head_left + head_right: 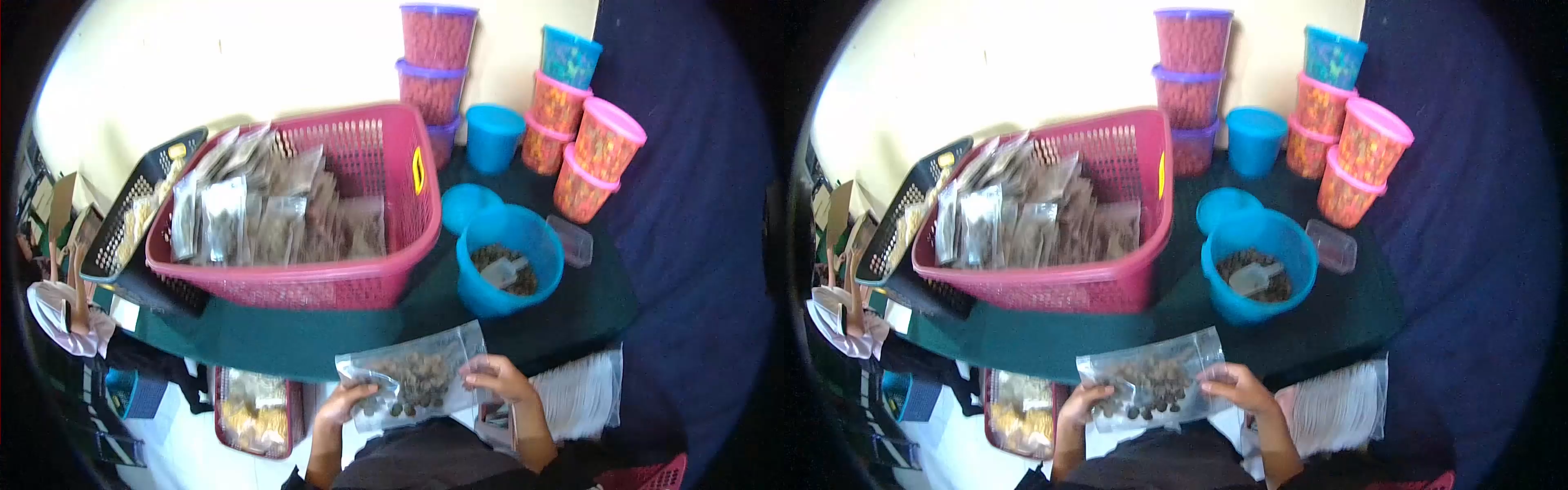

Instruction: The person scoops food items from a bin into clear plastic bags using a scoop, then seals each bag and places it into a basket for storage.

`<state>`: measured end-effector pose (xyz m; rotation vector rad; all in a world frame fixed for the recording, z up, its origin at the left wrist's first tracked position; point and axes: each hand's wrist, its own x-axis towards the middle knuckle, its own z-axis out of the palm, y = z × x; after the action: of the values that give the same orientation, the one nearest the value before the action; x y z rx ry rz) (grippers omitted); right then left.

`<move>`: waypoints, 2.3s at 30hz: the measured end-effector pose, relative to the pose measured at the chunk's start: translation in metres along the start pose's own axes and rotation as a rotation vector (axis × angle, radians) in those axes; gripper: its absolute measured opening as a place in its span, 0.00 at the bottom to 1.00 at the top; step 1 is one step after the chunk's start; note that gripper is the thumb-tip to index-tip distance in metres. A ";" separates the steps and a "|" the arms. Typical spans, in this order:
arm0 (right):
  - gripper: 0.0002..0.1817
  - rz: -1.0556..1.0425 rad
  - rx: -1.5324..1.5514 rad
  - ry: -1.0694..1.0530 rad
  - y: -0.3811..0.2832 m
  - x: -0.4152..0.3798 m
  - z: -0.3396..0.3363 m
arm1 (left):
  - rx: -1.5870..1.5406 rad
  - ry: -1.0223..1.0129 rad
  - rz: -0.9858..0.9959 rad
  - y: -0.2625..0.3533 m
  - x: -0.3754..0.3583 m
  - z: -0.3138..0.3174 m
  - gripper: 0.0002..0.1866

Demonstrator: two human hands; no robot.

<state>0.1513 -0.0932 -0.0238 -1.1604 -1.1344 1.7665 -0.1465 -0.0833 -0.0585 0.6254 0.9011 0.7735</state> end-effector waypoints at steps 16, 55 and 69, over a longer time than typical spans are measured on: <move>0.13 -0.209 -0.012 0.077 -0.082 0.039 -0.080 | -0.244 -0.078 0.096 0.040 0.063 0.087 0.13; 0.05 -0.170 -0.305 0.025 -0.136 0.123 -0.128 | -0.272 -0.101 0.256 0.059 0.099 0.131 0.21; 0.02 -0.314 -0.326 -0.098 -0.149 0.135 -0.132 | -0.317 -0.129 0.224 0.052 0.112 0.126 0.20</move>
<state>0.2459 0.1158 0.0475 -1.0173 -1.6128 1.4450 -0.0101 0.0174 -0.0087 0.4930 0.5796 1.0407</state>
